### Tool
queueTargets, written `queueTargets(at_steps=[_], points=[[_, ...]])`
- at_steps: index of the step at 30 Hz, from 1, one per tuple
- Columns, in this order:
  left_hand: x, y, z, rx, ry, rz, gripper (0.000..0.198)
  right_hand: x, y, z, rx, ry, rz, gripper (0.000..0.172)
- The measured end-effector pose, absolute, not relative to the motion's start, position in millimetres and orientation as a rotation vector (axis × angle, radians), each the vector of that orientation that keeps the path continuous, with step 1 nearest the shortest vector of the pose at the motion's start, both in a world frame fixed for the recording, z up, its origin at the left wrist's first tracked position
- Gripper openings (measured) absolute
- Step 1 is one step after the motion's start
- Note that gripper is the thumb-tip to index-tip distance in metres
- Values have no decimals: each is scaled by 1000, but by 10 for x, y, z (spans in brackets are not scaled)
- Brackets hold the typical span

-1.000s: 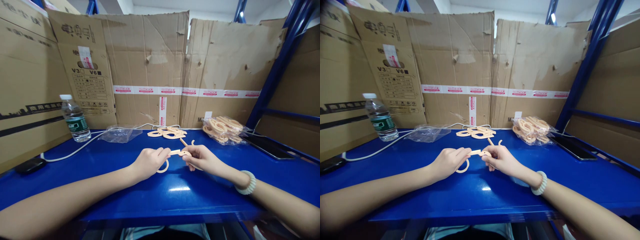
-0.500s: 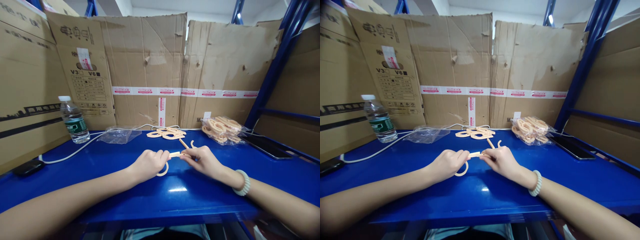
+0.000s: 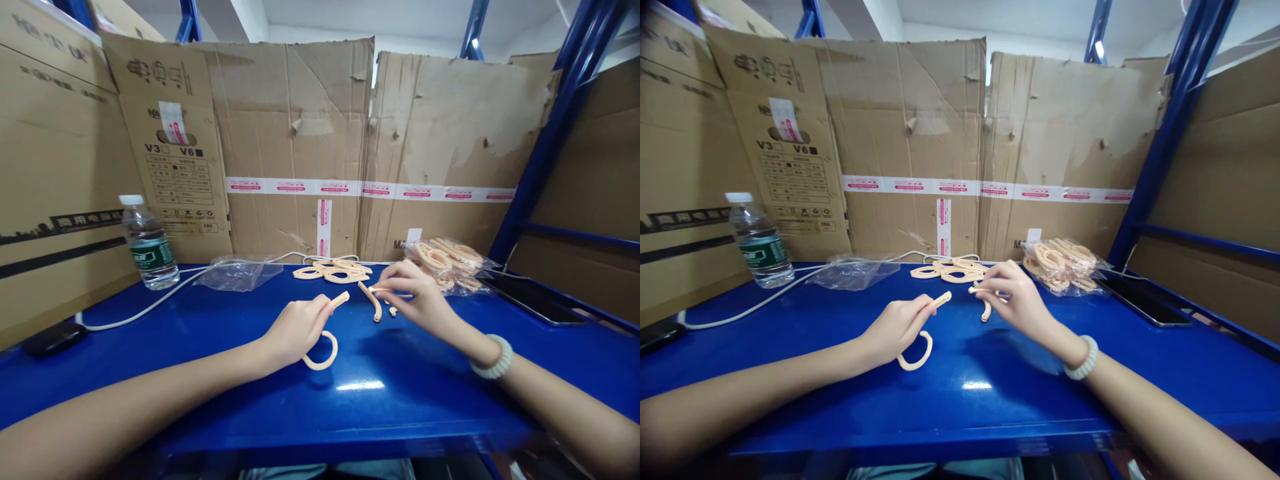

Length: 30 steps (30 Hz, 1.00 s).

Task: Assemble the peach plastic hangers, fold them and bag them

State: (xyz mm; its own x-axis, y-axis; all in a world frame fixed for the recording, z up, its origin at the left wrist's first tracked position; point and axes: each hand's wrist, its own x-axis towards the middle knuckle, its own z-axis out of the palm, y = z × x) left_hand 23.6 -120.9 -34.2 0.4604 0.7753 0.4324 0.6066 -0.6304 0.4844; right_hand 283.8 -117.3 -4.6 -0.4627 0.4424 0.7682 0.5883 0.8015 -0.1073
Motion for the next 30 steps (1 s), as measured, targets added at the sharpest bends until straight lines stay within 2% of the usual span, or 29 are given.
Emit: queueTargets(at_steps=[4,8,15,19,22,24,30], points=[[226,-1095,-369,2018,1157,993,33,3169,-850,-2,-898,-2228,-155,18],[218,-986,-381,1767,1165,1008,30,3262,-702,-97,-944,-2374,-101,17],[232,-1043,-274,1363,1167,1072,22,3246,-732,-117,-995,-2502,-66,38],[264,-1119,-238,1163,1123,1176,18,3034,-972,-83,-906,-2304,-155,32],[295,-1161,-248,1065,1082,1241,18,2779,-1252,-78,-627,-2112,-227,27],[315,-1182,-266,1026,1052,1266,19,2641,-1395,-94,-493,-2192,-329,26],[356,-1225,-296,994,972,1228,15,2553,-1406,-220,-642,-2438,-584,26]])
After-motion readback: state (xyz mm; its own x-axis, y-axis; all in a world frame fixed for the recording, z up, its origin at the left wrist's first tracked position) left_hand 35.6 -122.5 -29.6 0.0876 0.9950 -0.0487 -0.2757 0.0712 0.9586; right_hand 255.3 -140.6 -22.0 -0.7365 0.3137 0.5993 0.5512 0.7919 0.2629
